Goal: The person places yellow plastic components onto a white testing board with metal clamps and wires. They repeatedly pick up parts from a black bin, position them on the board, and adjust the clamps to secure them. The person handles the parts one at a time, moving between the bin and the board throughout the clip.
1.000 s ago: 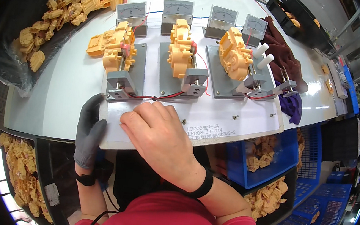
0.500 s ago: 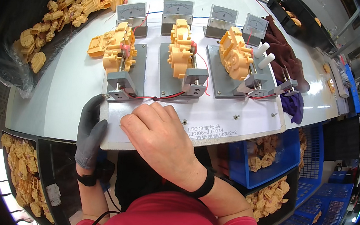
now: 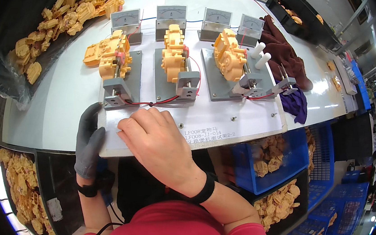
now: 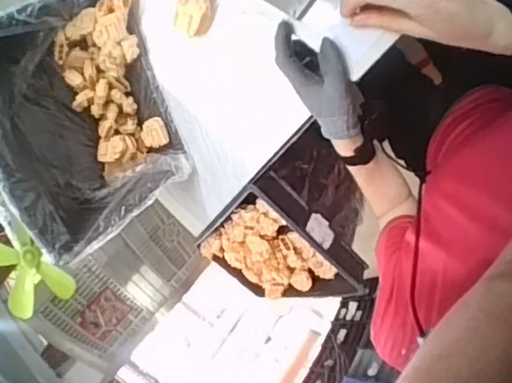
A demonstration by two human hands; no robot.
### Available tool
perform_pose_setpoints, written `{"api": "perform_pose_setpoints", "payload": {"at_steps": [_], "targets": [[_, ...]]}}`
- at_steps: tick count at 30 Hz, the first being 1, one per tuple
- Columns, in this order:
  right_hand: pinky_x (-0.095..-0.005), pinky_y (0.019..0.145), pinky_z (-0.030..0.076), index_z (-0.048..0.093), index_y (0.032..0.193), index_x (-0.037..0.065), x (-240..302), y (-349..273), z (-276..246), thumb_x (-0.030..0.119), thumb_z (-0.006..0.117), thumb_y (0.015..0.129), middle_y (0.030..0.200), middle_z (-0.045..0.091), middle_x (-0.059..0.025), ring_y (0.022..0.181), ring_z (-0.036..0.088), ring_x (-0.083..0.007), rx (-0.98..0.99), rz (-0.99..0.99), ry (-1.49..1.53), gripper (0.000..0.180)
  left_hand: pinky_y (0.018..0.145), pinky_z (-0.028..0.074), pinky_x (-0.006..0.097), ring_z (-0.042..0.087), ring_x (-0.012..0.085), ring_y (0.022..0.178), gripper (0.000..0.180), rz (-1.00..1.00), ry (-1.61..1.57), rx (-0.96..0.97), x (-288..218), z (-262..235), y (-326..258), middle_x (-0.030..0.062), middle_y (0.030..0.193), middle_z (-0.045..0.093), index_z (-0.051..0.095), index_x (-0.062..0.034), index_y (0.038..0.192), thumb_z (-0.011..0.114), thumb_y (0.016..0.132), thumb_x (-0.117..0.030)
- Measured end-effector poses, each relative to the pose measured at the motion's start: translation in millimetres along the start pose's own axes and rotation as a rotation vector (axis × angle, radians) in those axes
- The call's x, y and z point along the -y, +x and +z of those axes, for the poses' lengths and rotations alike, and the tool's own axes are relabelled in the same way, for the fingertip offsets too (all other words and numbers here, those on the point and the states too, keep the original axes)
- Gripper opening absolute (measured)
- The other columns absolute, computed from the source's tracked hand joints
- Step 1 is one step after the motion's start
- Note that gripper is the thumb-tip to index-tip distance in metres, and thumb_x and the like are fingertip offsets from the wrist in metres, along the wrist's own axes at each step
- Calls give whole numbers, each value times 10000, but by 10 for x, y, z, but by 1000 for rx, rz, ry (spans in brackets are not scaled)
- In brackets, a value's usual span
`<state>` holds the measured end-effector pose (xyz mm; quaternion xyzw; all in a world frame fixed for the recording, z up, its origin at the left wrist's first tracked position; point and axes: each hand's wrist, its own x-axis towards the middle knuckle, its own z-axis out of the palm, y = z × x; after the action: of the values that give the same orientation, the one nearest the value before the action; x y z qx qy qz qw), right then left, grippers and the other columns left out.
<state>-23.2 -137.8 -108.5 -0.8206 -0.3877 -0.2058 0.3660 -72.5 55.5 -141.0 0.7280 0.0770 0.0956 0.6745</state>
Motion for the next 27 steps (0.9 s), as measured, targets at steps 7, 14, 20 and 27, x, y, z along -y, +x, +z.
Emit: {"api": "perform_pose_setpoints", "payload": {"at_steps": [7,14,20,27], "targets": [[-373,776,486,587,1099,64,54,-34,-20,106,768,803,966,588,-87,858,585,-270,-69,145,216,350,847,441,250,514,100,925,557,27,-23,35,34,-25,11,25,1055,550,482,-58,1404,632,868,-76],[-357,848,497,461,1354,33,155,54,-74,99,733,863,1068,580,-116,924,580,-237,-119,190,464,565,937,443,298,525,142,1044,486,118,277,40,-564,-219,146,69,1148,571,537,-79,1372,660,933,-250],[-369,858,472,488,1360,53,107,132,-4,96,700,885,1117,547,-144,955,565,-248,-162,174,456,522,948,476,339,534,177,1169,630,132,393,242,-1118,-55,812,90,1358,512,438,-56,1448,551,977,-459],[-337,782,506,608,1217,64,73,144,53,98,720,863,1014,623,-94,876,612,-222,-137,145,561,373,571,540,316,628,153,699,465,71,762,387,-1084,248,1478,68,860,657,652,-37,1076,697,849,-440]]}}
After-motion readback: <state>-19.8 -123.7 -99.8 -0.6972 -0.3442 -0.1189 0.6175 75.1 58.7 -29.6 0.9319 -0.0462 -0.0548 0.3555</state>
